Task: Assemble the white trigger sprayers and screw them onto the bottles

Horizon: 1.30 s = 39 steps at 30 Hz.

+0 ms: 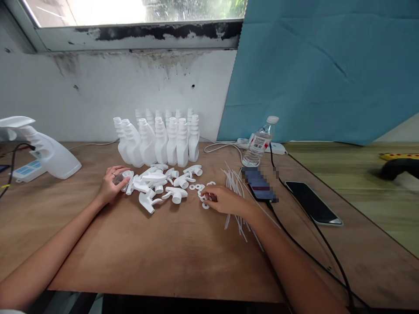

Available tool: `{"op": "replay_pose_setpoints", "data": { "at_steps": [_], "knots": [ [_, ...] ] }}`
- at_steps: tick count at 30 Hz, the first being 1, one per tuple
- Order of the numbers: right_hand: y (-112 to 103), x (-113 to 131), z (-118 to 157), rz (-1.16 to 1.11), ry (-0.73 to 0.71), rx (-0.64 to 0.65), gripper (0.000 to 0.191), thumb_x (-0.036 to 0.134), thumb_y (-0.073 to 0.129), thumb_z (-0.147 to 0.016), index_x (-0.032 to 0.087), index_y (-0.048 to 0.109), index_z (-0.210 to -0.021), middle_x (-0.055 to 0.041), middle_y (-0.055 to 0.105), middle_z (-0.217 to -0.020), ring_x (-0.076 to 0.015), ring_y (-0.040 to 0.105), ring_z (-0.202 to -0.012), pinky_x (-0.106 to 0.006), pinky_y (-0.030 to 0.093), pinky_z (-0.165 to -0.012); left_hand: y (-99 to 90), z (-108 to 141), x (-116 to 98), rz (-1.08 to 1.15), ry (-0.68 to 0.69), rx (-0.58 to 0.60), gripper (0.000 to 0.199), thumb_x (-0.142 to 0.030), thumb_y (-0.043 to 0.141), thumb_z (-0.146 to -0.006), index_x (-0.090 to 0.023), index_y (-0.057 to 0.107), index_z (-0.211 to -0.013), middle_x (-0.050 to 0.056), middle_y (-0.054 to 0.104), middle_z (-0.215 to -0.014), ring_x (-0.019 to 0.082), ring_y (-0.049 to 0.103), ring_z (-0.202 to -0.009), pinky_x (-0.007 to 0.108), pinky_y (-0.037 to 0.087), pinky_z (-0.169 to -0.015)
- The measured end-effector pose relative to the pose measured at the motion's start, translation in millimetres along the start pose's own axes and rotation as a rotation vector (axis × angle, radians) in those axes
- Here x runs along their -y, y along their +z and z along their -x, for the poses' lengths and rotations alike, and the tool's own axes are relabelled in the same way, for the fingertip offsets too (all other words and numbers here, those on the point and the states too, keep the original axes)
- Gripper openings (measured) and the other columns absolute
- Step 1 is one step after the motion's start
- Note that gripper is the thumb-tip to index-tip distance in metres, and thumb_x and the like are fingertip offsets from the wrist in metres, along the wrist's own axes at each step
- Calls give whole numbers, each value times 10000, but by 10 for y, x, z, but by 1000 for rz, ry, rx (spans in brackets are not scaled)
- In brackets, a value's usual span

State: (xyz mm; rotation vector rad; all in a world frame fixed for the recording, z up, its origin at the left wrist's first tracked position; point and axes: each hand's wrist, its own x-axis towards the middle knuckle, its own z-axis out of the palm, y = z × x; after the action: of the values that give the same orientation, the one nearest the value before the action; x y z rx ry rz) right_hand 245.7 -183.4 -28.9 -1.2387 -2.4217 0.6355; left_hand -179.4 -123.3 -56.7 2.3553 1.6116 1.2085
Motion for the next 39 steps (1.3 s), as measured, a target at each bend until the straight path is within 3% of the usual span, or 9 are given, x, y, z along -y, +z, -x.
{"op": "replay_pose_setpoints", "data": {
  "at_steps": [5, 9, 14, 16, 21, 24, 27, 32, 39],
  "knots": [
    [82, -67, -15, 53, -60, -22, 172, 263, 564, -883, 182, 685, -976, -70, 648, -889, -178, 602, -766, -299, 479, -694, -35, 28, -6, 111, -140, -30, 333, -394, 582, -831, -173, 669, -1064, 92, 672, -1097, 249, 586, -1108, 387, 455, -996],
    [116, -64, -16, 98, -85, -75, 164, 250, 549, -898, 181, 678, -970, -80, 654, -916, -181, 613, -764, -304, 486, -699, -139, 28, -60, 130, -172, -177, 343, -403, 612, -829, -174, 666, -1079, 93, 669, -1117, 245, 615, -1071, 391, 469, -987],
    [132, -58, -21, 221, -105, -212, 180, 214, 484, -926, 170, 655, -889, -81, 666, -831, -195, 629, -736, -322, 497, -688, -265, 69, -525, 229, -120, -339, 354, -357, 546, -894, -210, 597, -1211, 90, 634, -1201, 228, 618, -1047, 361, 517, -881],
    [146, -28, -26, 256, -134, -341, 185, 207, 472, -936, 172, 651, -904, -84, 675, -836, -194, 634, -748, -325, 505, -708, -215, 153, -824, 292, -54, -294, 338, -348, 568, -884, -220, 603, -1196, 78, 646, -1161, 215, 628, -990, 331, 531, -807],
    [243, 203, -3, 201, -297, -635, 119, 168, 516, -925, 185, 631, -952, -65, 708, -841, -151, 656, -695, -276, 533, -643, 172, 478, -1448, 548, 105, 174, 360, -268, 577, -887, -214, 553, -1242, 104, 666, -1138, 204, 656, -953, 332, 551, -801],
    [325, 371, 34, 217, -453, -702, 143, 127, 542, -901, 201, 631, -984, -59, 732, -866, -162, 701, -781, -286, 571, -709, 428, 625, -1580, 688, 137, 345, 395, -261, 612, -864, -221, 502, -1241, 110, 662, -1133, 217, 660, -992, 374, 559, -863],
    [391, 484, 60, 244, -567, -665, 170, 128, 556, -883, 207, 635, -1010, -50, 736, -855, -155, 705, -754, -271, 574, -676, 573, 698, -1582, 813, 62, 491, 434, -283, 618, -864, -233, 428, -1251, 104, 646, -1130, 215, 673, -979, 372, 582, -841],
    [454, 538, 43, 285, -709, -558, 222, 106, 555, -858, 187, 627, -1051, -53, 722, -832, -151, 677, -694, -269, 544, -636, 577, 710, -1523, 896, 34, 546, 383, -256, 615, -872, -223, 426, -1203, 100, 630, -1148, 213, 659, -1022, 359, 576, -855],
    [498, 523, 6, 176, -724, -425, 261, 81, 539, -853, 161, 603, -1094, -85, 697, -948, -153, 651, -776, -276, 528, -671, 546, 675, -1415, 709, 236, 480, 281, -213, 567, -906, -178, 539, -1184, 84, 668, -1047, 164, 651, -884, 293, 548, -779]
  ]
}}
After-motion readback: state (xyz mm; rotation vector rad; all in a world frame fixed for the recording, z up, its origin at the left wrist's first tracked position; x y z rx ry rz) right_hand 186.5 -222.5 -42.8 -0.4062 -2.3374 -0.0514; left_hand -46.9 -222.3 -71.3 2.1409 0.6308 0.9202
